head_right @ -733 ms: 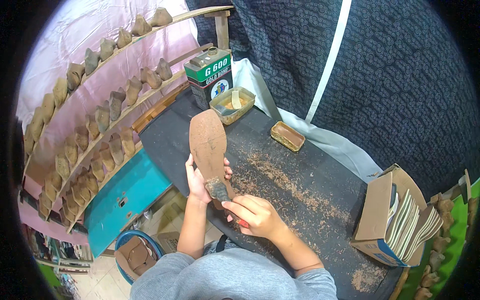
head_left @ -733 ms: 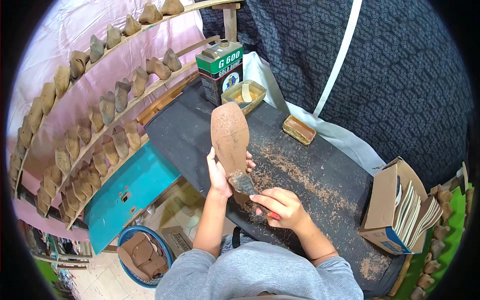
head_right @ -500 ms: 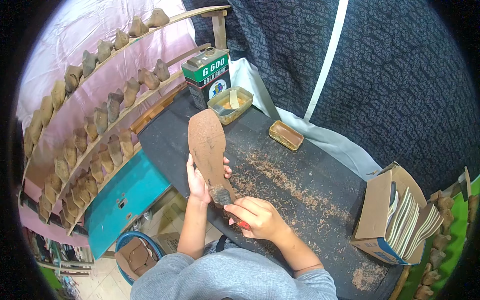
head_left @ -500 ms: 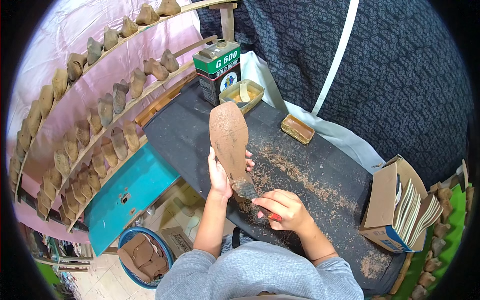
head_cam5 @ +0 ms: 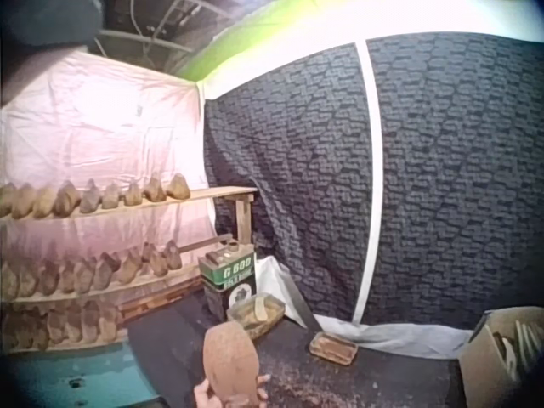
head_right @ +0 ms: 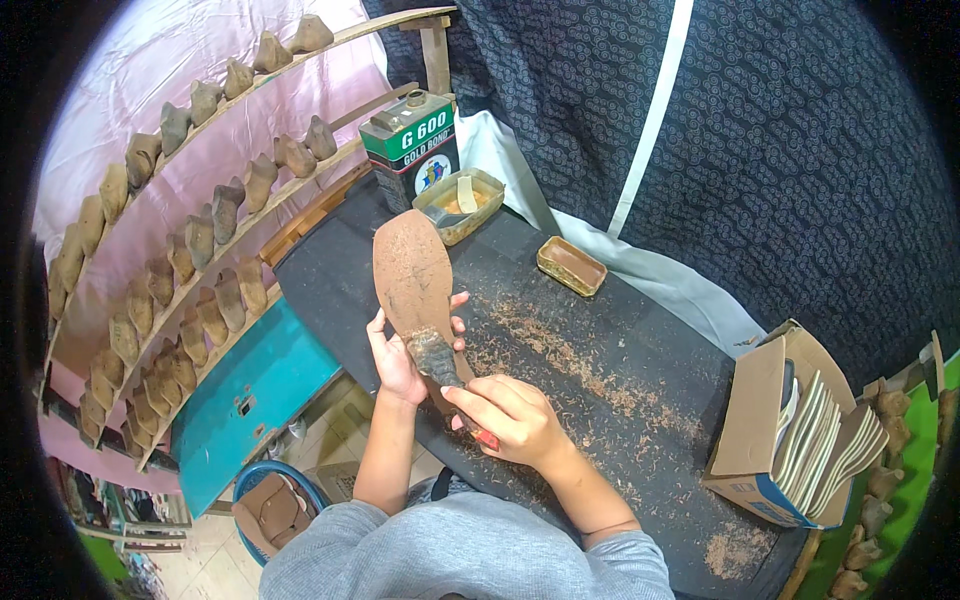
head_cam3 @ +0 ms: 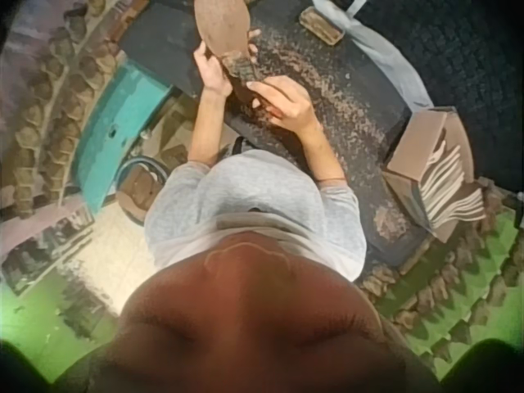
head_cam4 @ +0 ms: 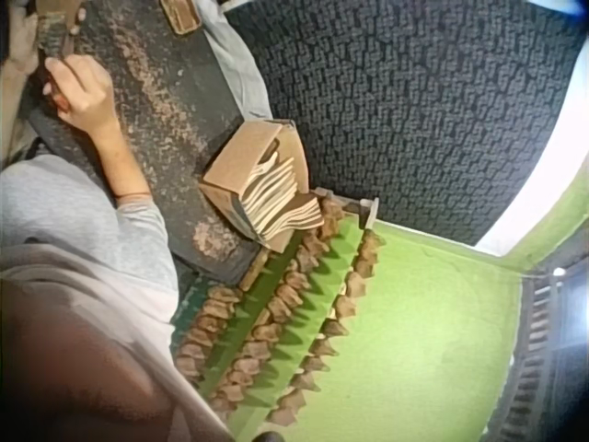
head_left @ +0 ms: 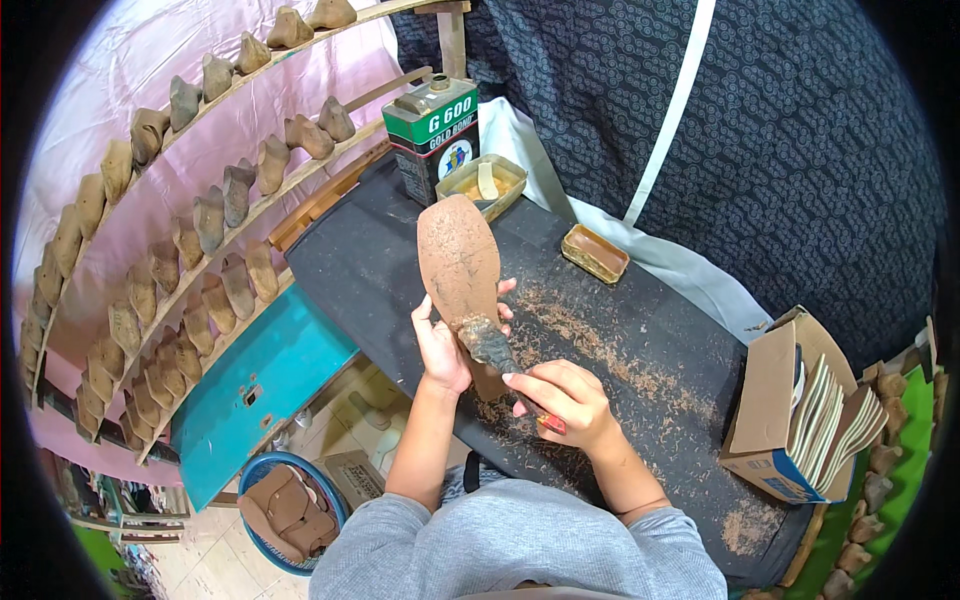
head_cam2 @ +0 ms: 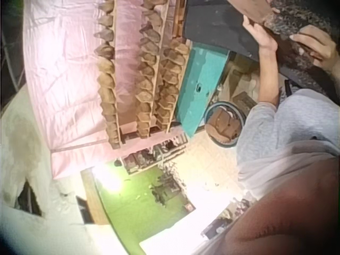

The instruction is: The person takes shoe soles from a cardboard box, applies glue to them using a brush, and places the glued soles into a basket.

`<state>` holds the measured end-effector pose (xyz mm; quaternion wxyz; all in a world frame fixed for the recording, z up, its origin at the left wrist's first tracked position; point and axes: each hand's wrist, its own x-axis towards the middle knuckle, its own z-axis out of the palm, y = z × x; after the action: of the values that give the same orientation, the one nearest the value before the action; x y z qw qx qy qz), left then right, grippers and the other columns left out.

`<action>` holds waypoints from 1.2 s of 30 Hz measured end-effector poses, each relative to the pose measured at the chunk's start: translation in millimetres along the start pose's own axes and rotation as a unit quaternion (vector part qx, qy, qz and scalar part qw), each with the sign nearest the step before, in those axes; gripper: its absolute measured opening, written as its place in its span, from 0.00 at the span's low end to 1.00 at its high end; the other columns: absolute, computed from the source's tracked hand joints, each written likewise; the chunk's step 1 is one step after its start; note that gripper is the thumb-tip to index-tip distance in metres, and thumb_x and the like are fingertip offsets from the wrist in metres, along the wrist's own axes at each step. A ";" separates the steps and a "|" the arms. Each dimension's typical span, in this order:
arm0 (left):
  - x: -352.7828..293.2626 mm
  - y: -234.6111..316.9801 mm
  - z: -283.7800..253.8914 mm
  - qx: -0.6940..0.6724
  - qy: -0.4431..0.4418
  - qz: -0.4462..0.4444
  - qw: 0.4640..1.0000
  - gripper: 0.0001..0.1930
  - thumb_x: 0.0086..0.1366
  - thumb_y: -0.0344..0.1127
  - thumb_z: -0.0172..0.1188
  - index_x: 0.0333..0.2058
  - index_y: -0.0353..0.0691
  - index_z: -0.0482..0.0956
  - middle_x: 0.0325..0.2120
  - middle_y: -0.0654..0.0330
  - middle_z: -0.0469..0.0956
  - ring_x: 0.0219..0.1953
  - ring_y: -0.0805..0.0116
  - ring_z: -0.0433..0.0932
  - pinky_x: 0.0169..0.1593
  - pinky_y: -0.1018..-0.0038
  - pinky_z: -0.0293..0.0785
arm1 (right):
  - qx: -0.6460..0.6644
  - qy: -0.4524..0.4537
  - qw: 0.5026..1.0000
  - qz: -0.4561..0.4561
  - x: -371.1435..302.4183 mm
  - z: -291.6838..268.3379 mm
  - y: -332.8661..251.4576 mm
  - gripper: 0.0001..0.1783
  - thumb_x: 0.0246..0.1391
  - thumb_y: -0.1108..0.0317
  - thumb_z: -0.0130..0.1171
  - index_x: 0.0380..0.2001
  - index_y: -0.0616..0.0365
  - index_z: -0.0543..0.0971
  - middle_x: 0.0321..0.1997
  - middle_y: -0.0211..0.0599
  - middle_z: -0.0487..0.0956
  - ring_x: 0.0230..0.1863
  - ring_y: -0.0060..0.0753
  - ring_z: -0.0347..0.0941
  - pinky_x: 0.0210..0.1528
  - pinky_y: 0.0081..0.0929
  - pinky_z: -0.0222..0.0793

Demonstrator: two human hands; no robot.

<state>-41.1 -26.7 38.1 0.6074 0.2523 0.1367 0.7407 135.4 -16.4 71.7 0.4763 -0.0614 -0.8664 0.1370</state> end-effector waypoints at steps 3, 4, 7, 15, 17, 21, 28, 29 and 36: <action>2.8 -1.1 2.3 0.008 0.018 0.010 1.000 0.37 0.66 0.60 0.24 0.59 0.33 0.59 0.52 0.44 0.69 0.40 0.63 0.75 0.41 0.71 0.76 | -0.004 0.011 1.000 -0.005 2.8 1.3 1.0 0.21 0.35 0.71 0.67 0.38 0.62 0.79 0.29 0.38 0.74 0.25 0.36 0.73 0.27 0.28 0.71; 3.1 -2.3 2.5 0.014 0.020 0.022 0.999 0.36 0.67 0.58 0.24 0.59 0.33 0.59 0.53 0.44 0.69 0.40 0.63 0.75 0.42 0.71 0.75 | -0.005 0.019 1.000 -0.008 3.8 1.4 1.3 0.21 0.35 0.72 0.67 0.38 0.62 0.79 0.29 0.38 0.74 0.25 0.36 0.73 0.28 0.28 0.71; 3.8 -5.8 3.8 0.006 0.018 0.031 0.999 0.34 0.68 0.56 0.24 0.60 0.34 0.58 0.53 0.43 0.68 0.40 0.64 0.75 0.42 0.72 0.76 | -0.018 0.018 0.999 -0.018 5.6 0.9 3.7 0.20 0.35 0.72 0.66 0.38 0.62 0.79 0.29 0.38 0.74 0.25 0.36 0.73 0.28 0.28 0.72; 12.9 -5.4 4.4 -0.038 -0.015 0.048 0.998 0.35 0.69 0.58 0.24 0.61 0.35 0.56 0.56 0.44 0.66 0.40 0.65 0.75 0.40 0.73 0.76 | -0.005 -0.002 1.000 -0.025 7.0 -4.1 -5.1 0.20 0.35 0.72 0.66 0.37 0.64 0.79 0.28 0.38 0.74 0.25 0.36 0.73 0.27 0.28 0.71; 14.8 -2.2 4.8 -0.017 -0.007 0.055 0.998 0.34 0.69 0.57 0.24 0.62 0.35 0.55 0.57 0.44 0.64 0.39 0.64 0.75 0.39 0.73 0.77 | 0.020 -0.038 0.999 -0.021 8.4 -8.9 -7.1 0.21 0.33 0.73 0.66 0.37 0.64 0.78 0.28 0.38 0.74 0.25 0.35 0.73 0.26 0.28 0.71; 11.2 -5.4 -5.4 -0.015 -0.017 0.055 0.998 0.35 0.69 0.58 0.24 0.62 0.35 0.54 0.57 0.46 0.64 0.37 0.63 0.75 0.38 0.72 0.77 | 0.043 -0.086 0.995 0.001 8.3 -19.0 -7.0 0.21 0.31 0.74 0.65 0.36 0.63 0.78 0.27 0.37 0.74 0.25 0.34 0.73 0.26 0.29 0.71; 3.0 -18.9 3.1 0.030 -0.018 -0.006 0.999 0.40 0.66 0.65 0.22 0.62 0.37 0.54 0.59 0.51 0.62 0.40 0.60 0.76 0.38 0.68 0.79 | -0.021 -0.010 1.000 -0.021 6.3 -6.4 -2.3 0.21 0.34 0.70 0.67 0.37 0.63 0.79 0.28 0.37 0.74 0.25 0.35 0.72 0.27 0.28 0.70; 1.5 -19.9 5.2 0.027 -0.003 -0.011 1.000 0.40 0.66 0.66 0.22 0.62 0.38 0.54 0.58 0.51 0.63 0.41 0.60 0.76 0.38 0.67 0.79 | -0.030 -0.004 0.999 -0.022 5.2 -5.7 -2.2 0.21 0.34 0.70 0.66 0.37 0.63 0.79 0.28 0.37 0.74 0.25 0.35 0.72 0.27 0.28 0.70; 8.8 -5.1 -1.6 0.006 0.033 0.038 0.999 0.36 0.68 0.63 0.22 0.61 0.40 0.56 0.54 0.53 0.68 0.36 0.67 0.73 0.36 0.68 0.77 | 0.037 -0.073 0.996 0.022 -11.0 -16.9 -3.7 0.23 0.29 0.75 0.64 0.37 0.63 0.79 0.28 0.38 0.74 0.26 0.37 0.73 0.28 0.30 0.70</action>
<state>-38.9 -16.9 36.0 0.5724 0.2361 0.1510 0.7706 155.6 -19.5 72.5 0.4108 -0.0526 -0.8916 0.1831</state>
